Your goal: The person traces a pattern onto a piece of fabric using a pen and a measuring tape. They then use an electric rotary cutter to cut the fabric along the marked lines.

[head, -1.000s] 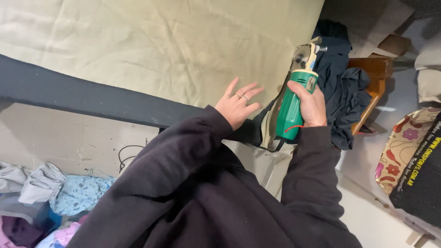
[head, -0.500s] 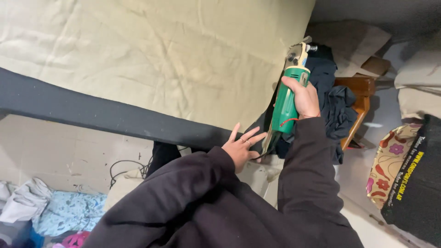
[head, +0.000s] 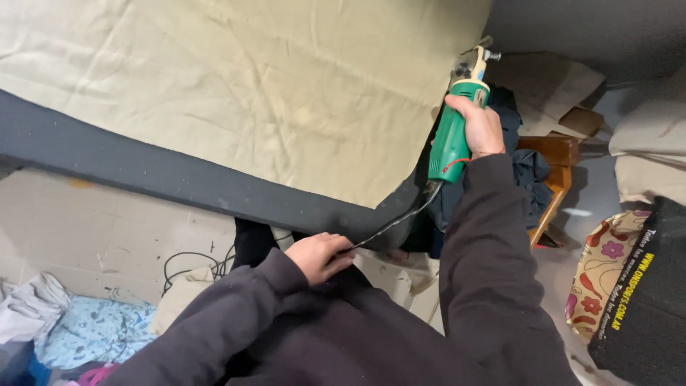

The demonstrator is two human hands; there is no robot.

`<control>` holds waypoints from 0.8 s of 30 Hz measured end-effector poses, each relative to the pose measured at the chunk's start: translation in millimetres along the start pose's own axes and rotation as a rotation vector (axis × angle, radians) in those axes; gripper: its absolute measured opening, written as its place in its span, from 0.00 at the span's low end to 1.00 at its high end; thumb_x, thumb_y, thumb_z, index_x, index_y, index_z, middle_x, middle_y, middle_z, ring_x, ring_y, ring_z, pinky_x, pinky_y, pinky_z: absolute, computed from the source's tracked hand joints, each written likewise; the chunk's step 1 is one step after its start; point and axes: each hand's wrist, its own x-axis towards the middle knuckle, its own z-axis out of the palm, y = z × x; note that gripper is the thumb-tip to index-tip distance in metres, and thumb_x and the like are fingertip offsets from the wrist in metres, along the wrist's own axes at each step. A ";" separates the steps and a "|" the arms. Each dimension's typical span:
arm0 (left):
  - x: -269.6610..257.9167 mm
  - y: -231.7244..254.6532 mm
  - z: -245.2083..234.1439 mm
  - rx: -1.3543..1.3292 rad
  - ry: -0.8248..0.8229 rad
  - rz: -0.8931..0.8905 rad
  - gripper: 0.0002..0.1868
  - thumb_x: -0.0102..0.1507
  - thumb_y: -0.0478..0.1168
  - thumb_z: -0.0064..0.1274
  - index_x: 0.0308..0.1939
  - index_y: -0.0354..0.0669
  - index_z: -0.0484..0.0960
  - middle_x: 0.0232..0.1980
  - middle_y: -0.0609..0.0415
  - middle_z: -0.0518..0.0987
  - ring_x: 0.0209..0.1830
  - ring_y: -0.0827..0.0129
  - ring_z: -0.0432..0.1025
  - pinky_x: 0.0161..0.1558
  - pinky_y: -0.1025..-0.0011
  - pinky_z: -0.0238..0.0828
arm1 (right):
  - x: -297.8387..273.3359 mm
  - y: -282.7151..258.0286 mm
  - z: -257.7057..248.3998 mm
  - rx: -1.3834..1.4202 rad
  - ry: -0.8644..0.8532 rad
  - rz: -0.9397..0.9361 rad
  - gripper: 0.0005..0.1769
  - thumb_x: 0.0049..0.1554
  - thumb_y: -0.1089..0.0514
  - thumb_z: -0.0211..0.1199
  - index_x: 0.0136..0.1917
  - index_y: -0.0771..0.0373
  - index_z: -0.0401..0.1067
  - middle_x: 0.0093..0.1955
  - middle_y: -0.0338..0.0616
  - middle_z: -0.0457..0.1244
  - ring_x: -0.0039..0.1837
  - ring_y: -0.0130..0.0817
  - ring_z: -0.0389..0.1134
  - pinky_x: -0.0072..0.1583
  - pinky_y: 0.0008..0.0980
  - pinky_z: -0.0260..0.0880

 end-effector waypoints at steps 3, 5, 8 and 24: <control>-3.2 4.0 -1.7 0.050 0.078 -0.014 0.10 0.66 0.46 0.54 0.44 0.45 0.80 0.40 0.50 0.81 0.44 0.53 0.76 0.44 0.58 0.73 | -0.8 -9.2 4.5 -0.017 0.049 0.036 0.19 0.54 0.50 0.67 0.50 0.68 0.74 0.38 0.47 0.68 0.35 0.43 0.72 0.38 0.44 0.76; 6.3 19.3 -12.1 0.111 0.157 -0.013 0.10 0.66 0.46 0.55 0.42 0.45 0.79 0.39 0.50 0.80 0.42 0.53 0.76 0.42 0.58 0.73 | -0.5 -7.1 2.2 -0.021 0.043 0.038 0.19 0.54 0.50 0.66 0.50 0.68 0.74 0.38 0.47 0.67 0.35 0.43 0.72 0.38 0.44 0.76; 36.3 32.5 -28.7 0.171 0.260 -0.002 0.11 0.64 0.48 0.56 0.40 0.47 0.78 0.36 0.50 0.79 0.38 0.54 0.76 0.37 0.57 0.73 | -4.7 -5.1 0.5 -0.026 0.023 0.040 0.19 0.55 0.49 0.66 0.50 0.68 0.73 0.38 0.48 0.67 0.34 0.43 0.72 0.38 0.43 0.75; 104.1 169.2 -98.4 0.273 -0.329 -0.247 0.16 0.54 0.50 0.54 0.32 0.43 0.86 0.33 0.42 0.83 0.37 0.46 0.79 0.41 0.51 0.76 | -4.6 4.3 -1.9 0.081 0.029 0.055 0.19 0.55 0.51 0.68 0.53 0.67 0.73 0.39 0.46 0.67 0.34 0.40 0.71 0.37 0.41 0.75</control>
